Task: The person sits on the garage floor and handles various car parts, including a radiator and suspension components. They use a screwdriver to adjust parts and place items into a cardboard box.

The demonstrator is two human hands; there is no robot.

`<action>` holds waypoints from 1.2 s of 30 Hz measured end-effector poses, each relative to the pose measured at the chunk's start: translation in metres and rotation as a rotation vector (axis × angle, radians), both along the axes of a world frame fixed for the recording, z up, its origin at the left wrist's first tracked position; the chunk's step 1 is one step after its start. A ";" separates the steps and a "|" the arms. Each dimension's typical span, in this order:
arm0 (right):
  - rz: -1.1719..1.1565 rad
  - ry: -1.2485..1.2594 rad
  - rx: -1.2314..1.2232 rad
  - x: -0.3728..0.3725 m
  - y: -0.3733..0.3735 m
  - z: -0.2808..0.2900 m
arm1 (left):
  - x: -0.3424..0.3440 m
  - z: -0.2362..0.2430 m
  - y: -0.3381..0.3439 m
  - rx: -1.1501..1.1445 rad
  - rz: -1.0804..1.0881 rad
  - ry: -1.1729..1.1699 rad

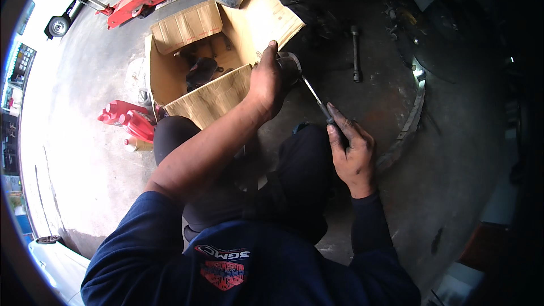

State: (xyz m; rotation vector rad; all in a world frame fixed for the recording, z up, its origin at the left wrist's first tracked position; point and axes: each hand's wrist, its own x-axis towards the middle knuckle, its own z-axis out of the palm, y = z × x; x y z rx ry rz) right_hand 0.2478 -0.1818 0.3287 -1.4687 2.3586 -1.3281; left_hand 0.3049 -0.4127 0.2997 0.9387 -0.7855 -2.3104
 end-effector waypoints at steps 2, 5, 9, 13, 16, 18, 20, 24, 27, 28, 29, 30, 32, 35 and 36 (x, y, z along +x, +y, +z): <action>-0.051 0.028 0.073 0.005 0.003 0.001 | -0.001 -0.003 0.000 0.007 -0.026 0.006; -0.078 0.081 0.089 0.009 0.003 0.001 | -0.001 -0.005 0.000 0.000 -0.047 0.006; -0.075 0.136 0.050 0.012 0.000 -0.001 | -0.001 0.000 0.002 -0.012 -0.030 -0.033; -0.113 0.170 0.077 0.018 -0.001 -0.006 | 0.002 0.003 0.007 -0.025 -0.041 -0.049; -0.136 0.217 0.059 0.023 -0.005 -0.013 | 0.004 0.003 0.008 -0.041 -0.046 -0.074; -0.167 0.233 0.062 0.029 -0.009 -0.019 | 0.005 0.001 0.009 -0.040 -0.056 -0.076; -0.175 0.228 0.018 0.034 -0.016 -0.025 | 0.007 -0.002 0.010 -0.148 -0.089 -0.132; -0.197 0.236 -0.068 0.030 -0.031 -0.030 | 0.007 -0.015 0.026 -0.452 -0.193 -0.356; -0.153 0.127 -0.091 0.024 -0.032 -0.024 | 0.004 -0.026 0.030 -0.269 -0.145 -0.286; -0.135 0.084 -0.088 0.022 -0.031 -0.021 | 0.004 -0.028 0.028 -0.267 -0.124 -0.264; -0.129 0.090 -0.076 0.021 -0.028 -0.018 | 0.003 -0.030 0.025 -0.263 -0.102 -0.241; -0.125 0.100 -0.045 0.022 -0.022 -0.016 | 0.004 -0.031 0.023 -0.252 -0.092 -0.233; -0.121 0.103 -0.007 0.025 -0.013 -0.013 | 0.004 -0.029 0.012 -0.266 -0.060 -0.199; -0.126 0.107 0.042 0.031 -0.003 -0.013 | 0.006 -0.021 0.003 -0.218 -0.046 -0.173; -0.123 0.107 0.056 0.032 -0.001 -0.015 | 0.005 -0.018 0.002 -0.191 -0.037 -0.179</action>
